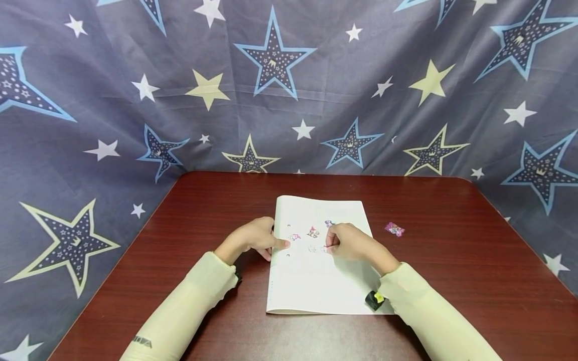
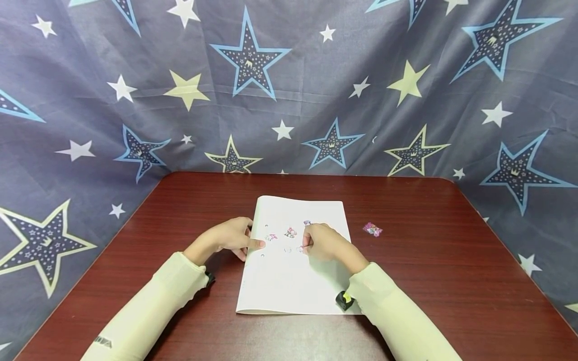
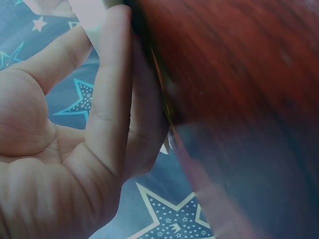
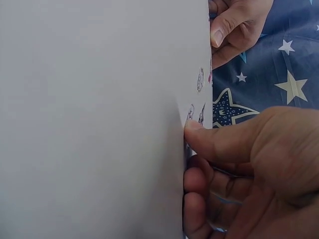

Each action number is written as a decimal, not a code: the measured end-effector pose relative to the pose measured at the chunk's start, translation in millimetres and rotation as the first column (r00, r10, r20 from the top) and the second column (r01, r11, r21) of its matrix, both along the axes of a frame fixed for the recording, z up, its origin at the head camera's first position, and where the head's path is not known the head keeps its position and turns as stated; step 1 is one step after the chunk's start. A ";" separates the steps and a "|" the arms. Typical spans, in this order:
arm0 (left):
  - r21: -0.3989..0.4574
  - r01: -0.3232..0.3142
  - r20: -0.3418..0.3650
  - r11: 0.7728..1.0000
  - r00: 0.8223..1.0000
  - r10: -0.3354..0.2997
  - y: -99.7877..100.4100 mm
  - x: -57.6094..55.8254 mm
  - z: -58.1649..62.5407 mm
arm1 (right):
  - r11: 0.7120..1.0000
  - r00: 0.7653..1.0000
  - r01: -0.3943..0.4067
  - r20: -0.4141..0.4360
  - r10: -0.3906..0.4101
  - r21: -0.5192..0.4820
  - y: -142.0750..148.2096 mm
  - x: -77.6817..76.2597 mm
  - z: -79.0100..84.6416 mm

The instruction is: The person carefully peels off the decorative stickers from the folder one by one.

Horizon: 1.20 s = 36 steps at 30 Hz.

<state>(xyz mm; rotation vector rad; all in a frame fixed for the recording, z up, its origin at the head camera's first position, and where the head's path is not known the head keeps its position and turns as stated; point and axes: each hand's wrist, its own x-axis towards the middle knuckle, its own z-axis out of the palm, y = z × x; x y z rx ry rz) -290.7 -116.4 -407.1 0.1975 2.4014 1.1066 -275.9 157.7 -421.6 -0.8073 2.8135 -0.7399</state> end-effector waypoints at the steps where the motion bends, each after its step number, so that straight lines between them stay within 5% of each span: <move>1: 0.000 0.001 -0.001 1.000 1.000 -0.001 0.0 0.0 -0.2 | 1.000 1.000 -0.005 0.001 0.005 -0.007 0.1 0.1 0.4; 10: 0.001 -0.002 0.004 1.000 1.000 0.002 0.0 -0.1 -0.2 | 0.998 0.999 -0.045 -0.009 0.044 -0.033 1.0 -0.8 -0.9; 19: 0.004 0.004 0.009 1.000 1.000 -0.004 0.0 0.0 -0.7 | 0.999 0.999 0.041 0.012 -0.041 -0.010 -1.8 1.9 2.3; 36: 0.001 -0.005 0.014 1.000 1.000 0.005 -0.3 0.1 0.2 | 0.988 0.988 -0.152 -0.007 0.152 0.028 5.8 -4.1 -1.1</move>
